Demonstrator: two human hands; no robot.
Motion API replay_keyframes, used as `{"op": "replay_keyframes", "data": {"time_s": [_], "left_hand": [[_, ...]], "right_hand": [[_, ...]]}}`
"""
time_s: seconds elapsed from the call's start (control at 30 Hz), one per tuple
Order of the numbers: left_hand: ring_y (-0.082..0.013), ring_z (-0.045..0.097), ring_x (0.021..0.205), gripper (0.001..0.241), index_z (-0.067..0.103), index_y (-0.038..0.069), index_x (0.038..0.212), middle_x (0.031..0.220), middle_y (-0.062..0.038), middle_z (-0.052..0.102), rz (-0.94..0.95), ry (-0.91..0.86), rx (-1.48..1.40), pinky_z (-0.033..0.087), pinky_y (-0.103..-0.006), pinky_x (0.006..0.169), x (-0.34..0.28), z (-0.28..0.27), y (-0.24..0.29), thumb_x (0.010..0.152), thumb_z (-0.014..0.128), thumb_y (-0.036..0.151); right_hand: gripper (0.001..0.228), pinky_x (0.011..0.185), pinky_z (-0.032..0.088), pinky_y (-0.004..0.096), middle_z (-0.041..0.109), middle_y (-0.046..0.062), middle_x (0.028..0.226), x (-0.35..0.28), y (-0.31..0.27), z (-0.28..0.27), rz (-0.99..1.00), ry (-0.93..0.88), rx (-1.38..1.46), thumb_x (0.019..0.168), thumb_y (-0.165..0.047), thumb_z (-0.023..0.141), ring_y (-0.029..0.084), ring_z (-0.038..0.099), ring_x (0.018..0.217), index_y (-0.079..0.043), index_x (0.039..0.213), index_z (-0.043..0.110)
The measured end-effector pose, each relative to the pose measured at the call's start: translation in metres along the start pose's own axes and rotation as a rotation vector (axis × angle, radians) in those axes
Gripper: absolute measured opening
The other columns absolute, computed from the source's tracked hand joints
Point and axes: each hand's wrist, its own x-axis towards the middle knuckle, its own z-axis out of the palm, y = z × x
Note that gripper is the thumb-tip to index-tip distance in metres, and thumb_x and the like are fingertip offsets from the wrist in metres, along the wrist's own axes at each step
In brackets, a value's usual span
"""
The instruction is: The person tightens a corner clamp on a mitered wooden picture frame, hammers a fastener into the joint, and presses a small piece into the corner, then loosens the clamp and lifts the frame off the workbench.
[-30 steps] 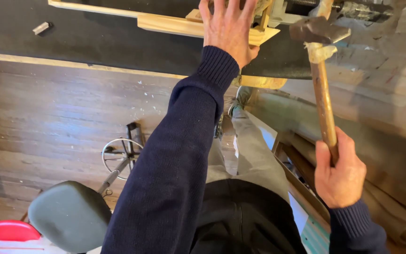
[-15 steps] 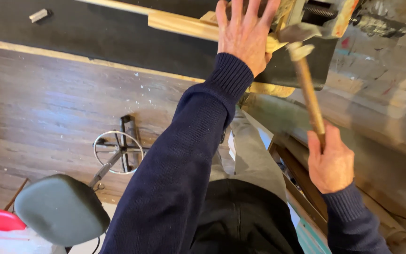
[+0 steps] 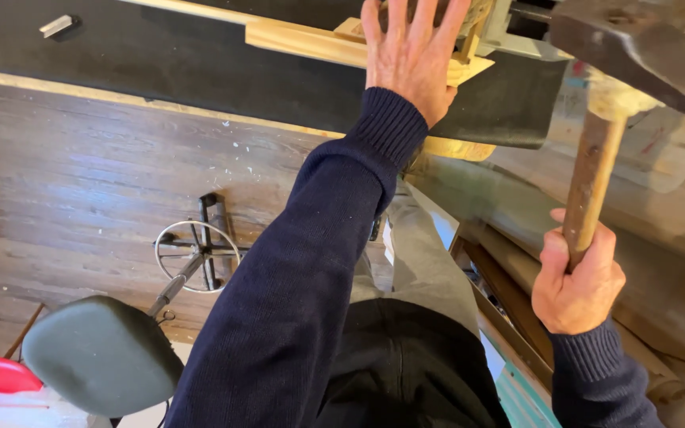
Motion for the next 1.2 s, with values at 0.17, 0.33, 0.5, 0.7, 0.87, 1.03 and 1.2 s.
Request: {"op": "replay_keyframes", "data": {"time_s": [0.17,0.33,0.5,0.7,0.87,1.03,1.2], "left_hand": [[-0.0399,0.037,0.136,0.111,0.039,0.019,0.149,0.145,-0.011,0.042,-0.014,0.094,-0.063,0.032,-0.0673,0.11,0.001,0.002,0.002,0.054,0.094,0.031],[-0.0385,0.037,0.137,0.109,0.039,0.02,0.15,0.147,-0.009,0.041,-0.017,0.029,-0.01,0.033,-0.0656,0.111,0.0,0.001,0.0,0.058,0.095,0.039],[-0.0395,0.037,0.135,0.116,0.036,0.018,0.151,0.147,-0.011,0.041,-0.033,0.056,-0.1,0.034,-0.0651,0.108,0.003,-0.008,0.004,0.051,0.094,0.032],[-0.0391,0.036,0.139,0.113,0.034,0.021,0.152,0.15,-0.01,0.039,-0.04,0.072,-0.082,0.034,-0.0643,0.11,-0.002,0.003,0.003,0.057,0.094,0.029],[-0.0391,0.036,0.141,0.118,0.03,0.019,0.158,0.155,-0.011,0.036,-0.034,0.113,-0.064,0.034,-0.0653,0.112,-0.002,0.004,0.004,0.059,0.094,0.026],[-0.0391,0.036,0.141,0.122,0.027,0.02,0.158,0.155,-0.011,0.035,-0.043,0.018,-0.062,0.034,-0.0659,0.112,-0.001,-0.003,0.001,0.058,0.095,0.035],[-0.0408,0.036,0.141,0.127,0.024,0.019,0.158,0.157,-0.013,0.033,-0.041,0.033,-0.126,0.034,-0.0653,0.111,0.001,-0.01,0.004,0.053,0.095,0.031]], "right_hand": [[0.025,0.076,0.054,0.045,0.072,0.021,0.102,0.009,0.017,0.02,-0.153,-0.034,-0.049,0.107,-0.01,0.065,0.041,0.069,0.09,-0.005,0.131,0.059],[0.025,0.071,0.054,0.039,0.07,0.018,0.094,-0.001,-0.001,-0.001,-0.067,0.055,0.07,0.109,-0.01,0.061,0.034,0.068,0.076,-0.008,0.134,0.06],[0.025,0.077,0.055,0.039,0.069,0.017,0.091,0.003,0.026,0.015,-0.08,0.111,0.045,0.109,-0.009,0.061,0.028,0.068,0.071,-0.007,0.134,0.061],[0.026,0.073,0.055,0.041,0.069,0.018,0.094,0.0,-0.007,-0.001,-0.039,0.034,0.015,0.109,-0.01,0.062,0.03,0.065,0.069,-0.007,0.135,0.062],[0.023,0.071,0.053,0.045,0.069,0.021,0.093,0.002,0.029,0.022,-0.093,-0.019,-0.107,0.107,-0.012,0.067,0.039,0.067,0.082,-0.007,0.129,0.064],[0.024,0.068,0.054,0.042,0.069,0.019,0.092,0.001,-0.006,-0.004,-0.088,0.035,0.038,0.106,-0.012,0.062,0.035,0.067,0.073,-0.008,0.13,0.061],[0.023,0.075,0.055,0.042,0.07,0.019,0.095,0.008,0.023,0.017,-0.094,0.118,0.046,0.108,-0.01,0.062,0.032,0.07,0.076,-0.008,0.131,0.061]]}}
